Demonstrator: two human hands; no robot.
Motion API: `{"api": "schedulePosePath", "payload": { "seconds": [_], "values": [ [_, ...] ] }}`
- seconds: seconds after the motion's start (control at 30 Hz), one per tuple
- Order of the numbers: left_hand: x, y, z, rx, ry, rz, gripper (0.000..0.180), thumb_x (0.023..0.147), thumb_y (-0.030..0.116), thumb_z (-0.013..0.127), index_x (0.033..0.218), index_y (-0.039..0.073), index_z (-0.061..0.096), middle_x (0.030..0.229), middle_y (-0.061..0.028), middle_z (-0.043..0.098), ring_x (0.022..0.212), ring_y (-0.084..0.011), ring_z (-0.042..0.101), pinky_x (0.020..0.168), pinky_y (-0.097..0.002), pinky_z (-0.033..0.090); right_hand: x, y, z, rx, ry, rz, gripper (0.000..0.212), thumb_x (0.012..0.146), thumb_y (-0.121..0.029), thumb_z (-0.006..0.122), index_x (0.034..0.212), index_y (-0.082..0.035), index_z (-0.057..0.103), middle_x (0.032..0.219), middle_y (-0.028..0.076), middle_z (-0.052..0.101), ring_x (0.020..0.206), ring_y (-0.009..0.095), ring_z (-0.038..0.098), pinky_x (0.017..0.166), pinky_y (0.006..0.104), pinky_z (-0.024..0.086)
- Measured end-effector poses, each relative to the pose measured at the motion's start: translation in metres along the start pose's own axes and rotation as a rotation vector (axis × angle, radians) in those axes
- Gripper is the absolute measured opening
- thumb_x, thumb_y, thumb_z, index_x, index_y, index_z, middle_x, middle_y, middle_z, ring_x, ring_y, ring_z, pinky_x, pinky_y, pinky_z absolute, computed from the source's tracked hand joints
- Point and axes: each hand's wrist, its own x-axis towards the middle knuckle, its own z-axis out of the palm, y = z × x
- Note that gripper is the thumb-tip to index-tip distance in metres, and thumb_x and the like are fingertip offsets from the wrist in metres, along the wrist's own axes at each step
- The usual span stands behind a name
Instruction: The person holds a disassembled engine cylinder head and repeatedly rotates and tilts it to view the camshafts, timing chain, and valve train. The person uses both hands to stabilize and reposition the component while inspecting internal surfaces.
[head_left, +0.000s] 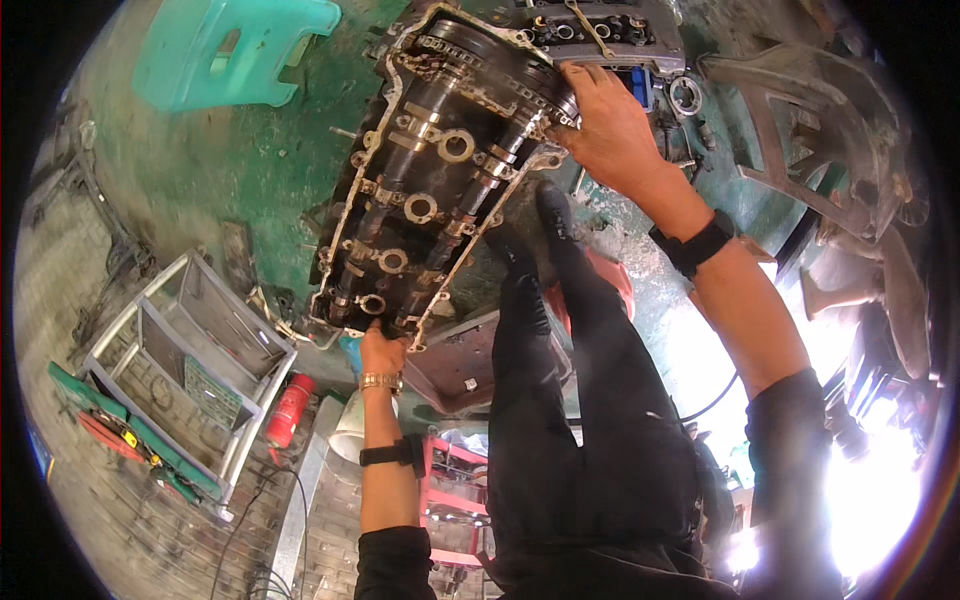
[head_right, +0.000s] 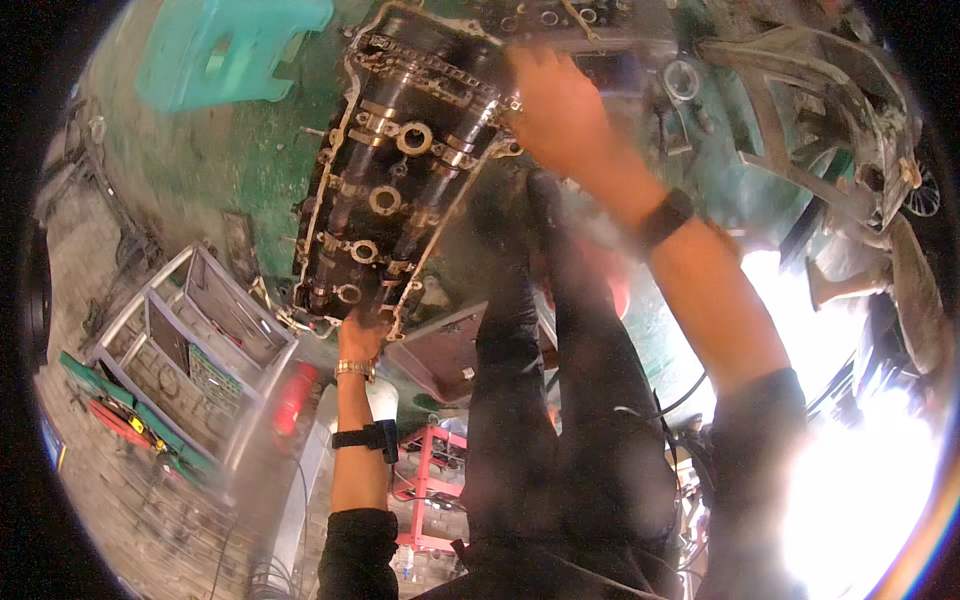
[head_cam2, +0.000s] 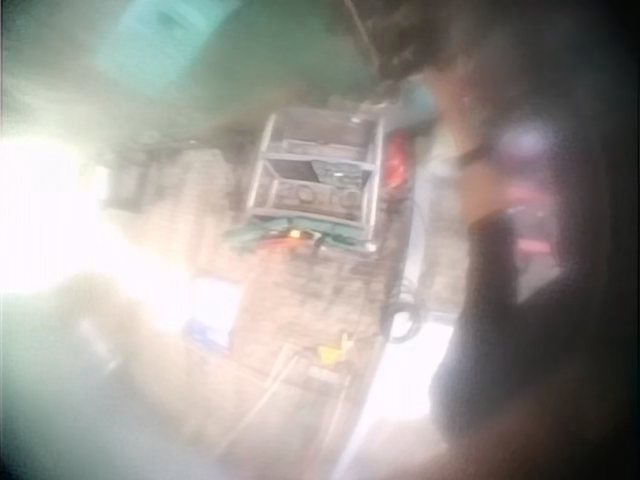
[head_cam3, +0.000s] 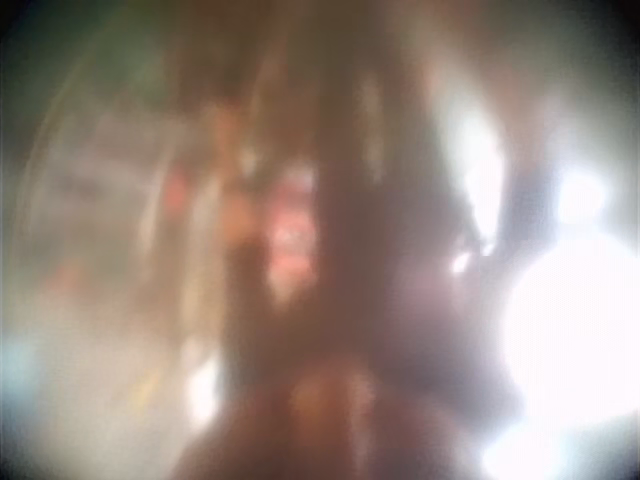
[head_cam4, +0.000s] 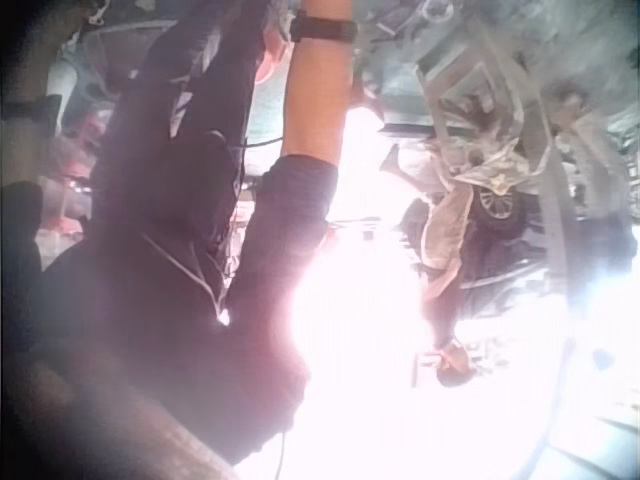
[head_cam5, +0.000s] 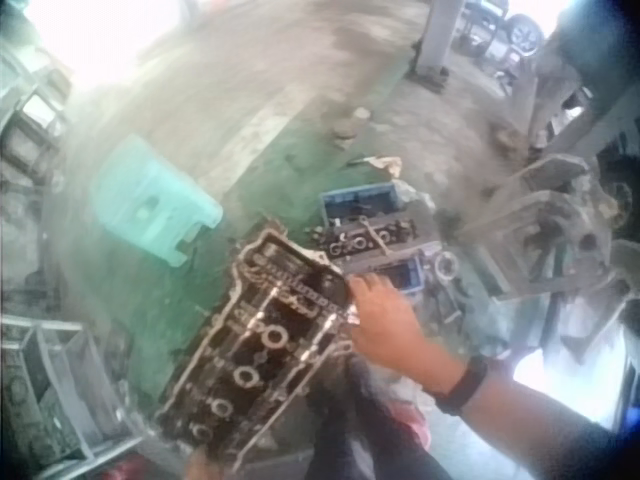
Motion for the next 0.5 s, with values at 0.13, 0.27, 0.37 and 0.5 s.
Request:
{"api": "schedulePosePath", "payload": {
  "seconds": [0.13, 0.27, 0.37, 0.5],
  "values": [
    [0.002, -0.004, 0.004, 0.005, 0.0, -0.081, 0.052, 0.069, 0.013, 0.078, 0.116, -0.003, 0.062, 0.101, -0.0232, 0.071, 0.094, -0.0366, 0.069, 0.082, -0.0402, 0.054, 0.009, -0.006, 0.004, -0.078, -0.102, 0.01, 0.067, 0.075, -0.013, 0.074, 0.134, 0.001, 0.045, 0.123, 0.021, 0.056, 0.113, 0.04, 0.054, 0.095, 0.0449, 0.046],
    [0.003, -0.005, 0.004, 0.083, 0.008, -0.127, 0.053, 0.069, 0.016, 0.079, 0.116, -0.003, 0.062, 0.1, -0.0253, 0.07, 0.094, -0.0396, 0.068, 0.081, -0.0428, 0.054, 0.018, -0.01, 0.01, -0.083, -0.121, 0.053, 0.061, 0.072, -0.009, 0.071, 0.128, 0.001, 0.048, 0.117, 0.022, 0.059, 0.109, 0.04, 0.057, 0.092, 0.0449, 0.048],
    [0.003, -0.003, 0.005, 0.12, 0.05, -0.084, 0.048, 0.069, 0.017, 0.078, 0.111, -0.002, 0.064, 0.095, -0.0234, 0.07, 0.09, -0.0365, 0.068, 0.079, -0.0416, 0.054, 0.023, -0.013, 0.014, -0.142, -0.122, 0.072, 0.057, 0.071, -0.009, 0.07, 0.123, 0.001, 0.05, 0.111, 0.023, 0.061, 0.105, 0.041, 0.06, 0.09, 0.0459, 0.05],
    [-0.001, 0.006, 0.008, 0.173, 0.135, -0.039, 0.036, 0.069, 0.018, 0.079, 0.097, -0.001, 0.069, 0.087, -0.0198, 0.072, 0.082, -0.031, 0.07, 0.073, -0.0389, 0.054, 0.026, -0.014, 0.017, -0.166, 0.002, 0.014, 0.049, 0.071, -0.009, 0.069, 0.116, 0.001, 0.051, 0.104, 0.024, 0.063, 0.1, 0.042, 0.061, 0.085, 0.0482, 0.05]
  ]
}}
